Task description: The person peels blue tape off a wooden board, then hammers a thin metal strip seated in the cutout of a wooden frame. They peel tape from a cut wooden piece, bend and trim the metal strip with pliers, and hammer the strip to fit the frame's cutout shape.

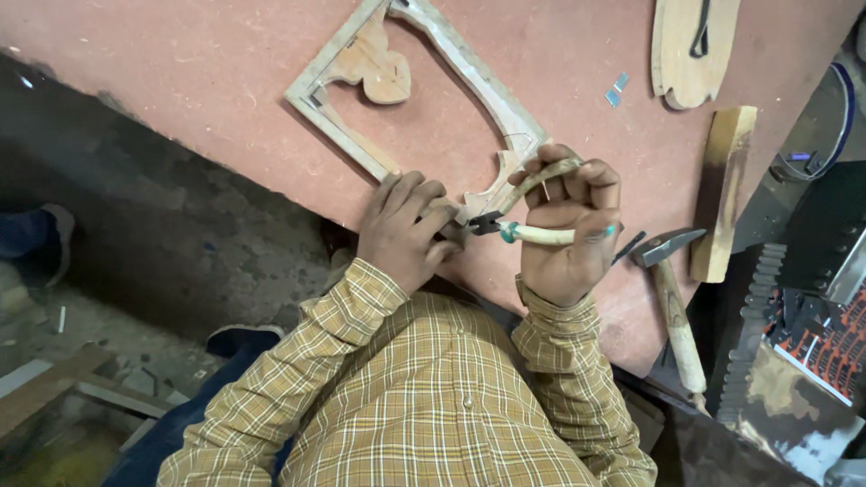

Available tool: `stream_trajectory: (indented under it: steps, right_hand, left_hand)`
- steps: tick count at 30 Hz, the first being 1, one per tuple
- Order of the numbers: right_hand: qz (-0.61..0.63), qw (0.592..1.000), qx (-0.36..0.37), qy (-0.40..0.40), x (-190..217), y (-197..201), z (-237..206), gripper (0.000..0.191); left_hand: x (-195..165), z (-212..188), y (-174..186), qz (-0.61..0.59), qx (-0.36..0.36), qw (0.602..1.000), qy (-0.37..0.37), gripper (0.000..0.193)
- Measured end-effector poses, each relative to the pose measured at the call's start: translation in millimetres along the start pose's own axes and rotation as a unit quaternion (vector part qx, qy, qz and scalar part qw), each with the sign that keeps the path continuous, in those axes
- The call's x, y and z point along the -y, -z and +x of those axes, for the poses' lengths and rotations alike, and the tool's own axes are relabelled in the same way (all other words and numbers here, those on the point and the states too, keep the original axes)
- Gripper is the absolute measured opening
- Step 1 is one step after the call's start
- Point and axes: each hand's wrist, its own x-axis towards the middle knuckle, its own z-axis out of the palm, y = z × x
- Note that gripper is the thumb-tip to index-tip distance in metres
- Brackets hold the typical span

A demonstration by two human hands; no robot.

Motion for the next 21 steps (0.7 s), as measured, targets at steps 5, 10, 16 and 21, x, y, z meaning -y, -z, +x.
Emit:
stream_trajectory:
  steps: [5,10,16,21]
  right_hand:
    - [-0.055,0.998,0.029,0.020,-6,-20,2,0.053]
    - [-0.112,0.993,0.043,0.016,-5,-36,5,0.051]
    - [-0.149,0.984,0.086,-0.044,-8,-41,8,0.043]
    - [-0.195,0.979,0.050,-0.027,-13,-51,11,0.045]
  left_hand:
    - [4,-3,-8,0.036,-0.009,0.999,0.013,0.062]
    - [5,-3,-10,0.037,-0.011,0.999,0.021,0.060]
    - [7,-4,-4,0.017,-0.031,0.999,-0.001,0.046]
    - [5,0,-1,0.037,-0.020,0.999,0.009,0.045]
